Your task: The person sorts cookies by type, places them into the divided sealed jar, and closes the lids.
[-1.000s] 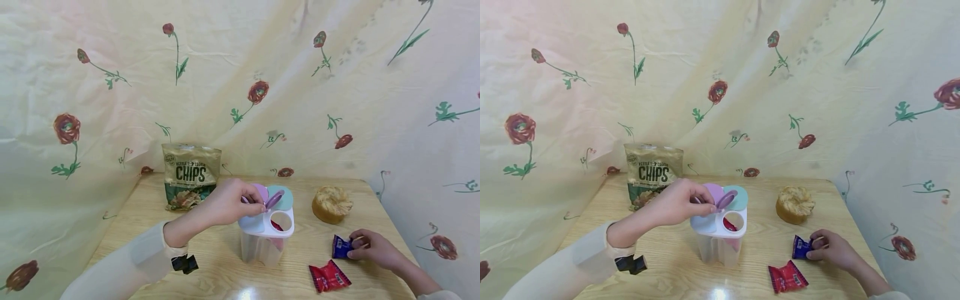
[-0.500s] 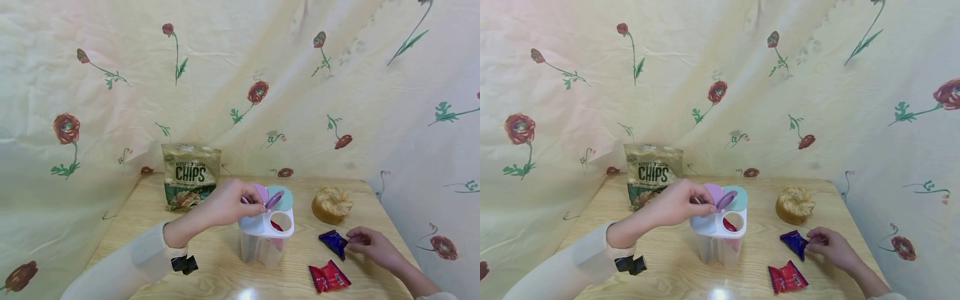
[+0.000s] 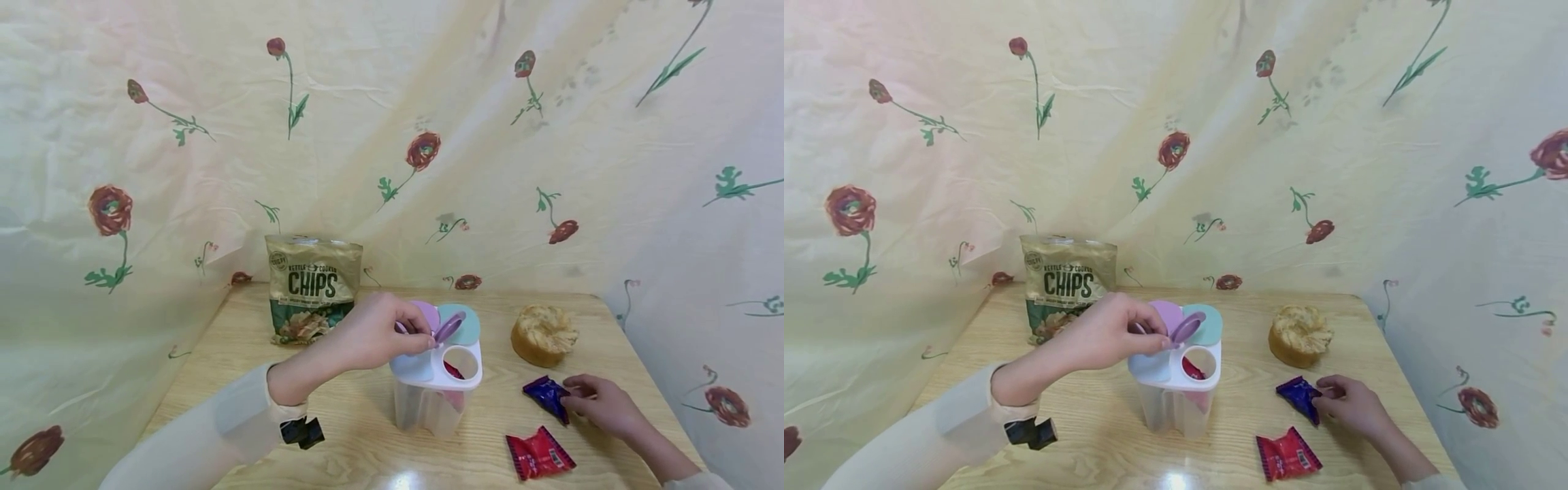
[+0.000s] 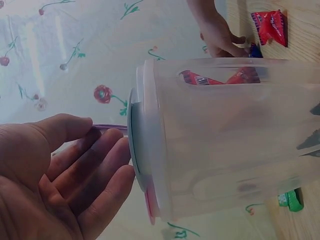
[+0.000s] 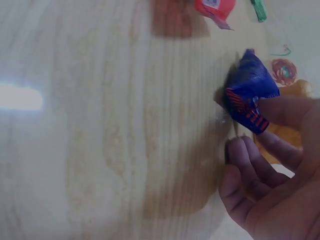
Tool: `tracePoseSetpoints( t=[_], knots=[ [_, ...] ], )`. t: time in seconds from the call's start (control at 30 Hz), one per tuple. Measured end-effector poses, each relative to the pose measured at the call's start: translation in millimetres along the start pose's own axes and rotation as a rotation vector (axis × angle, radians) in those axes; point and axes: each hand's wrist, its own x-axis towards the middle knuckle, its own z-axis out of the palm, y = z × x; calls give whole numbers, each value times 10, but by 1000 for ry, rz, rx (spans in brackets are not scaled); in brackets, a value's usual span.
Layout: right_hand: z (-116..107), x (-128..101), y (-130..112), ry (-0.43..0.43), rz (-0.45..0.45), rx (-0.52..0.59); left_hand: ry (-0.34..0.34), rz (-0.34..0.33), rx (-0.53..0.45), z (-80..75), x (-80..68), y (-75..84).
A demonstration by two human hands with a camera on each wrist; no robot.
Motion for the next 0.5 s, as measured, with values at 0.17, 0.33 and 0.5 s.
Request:
tracePoseSetpoints(
  t=[0.17,0.33,0.5],
  knots=[
    [7,9,-89,-26,47,40,-4,-5,-3,0,0,3],
    [49,26,-123,8,26,-29,-1,-7,-10,-8,-2,7],
    [72,37,-119,25,3,-24,-4,-7,-15,-12,-2,-2]
  ],
)
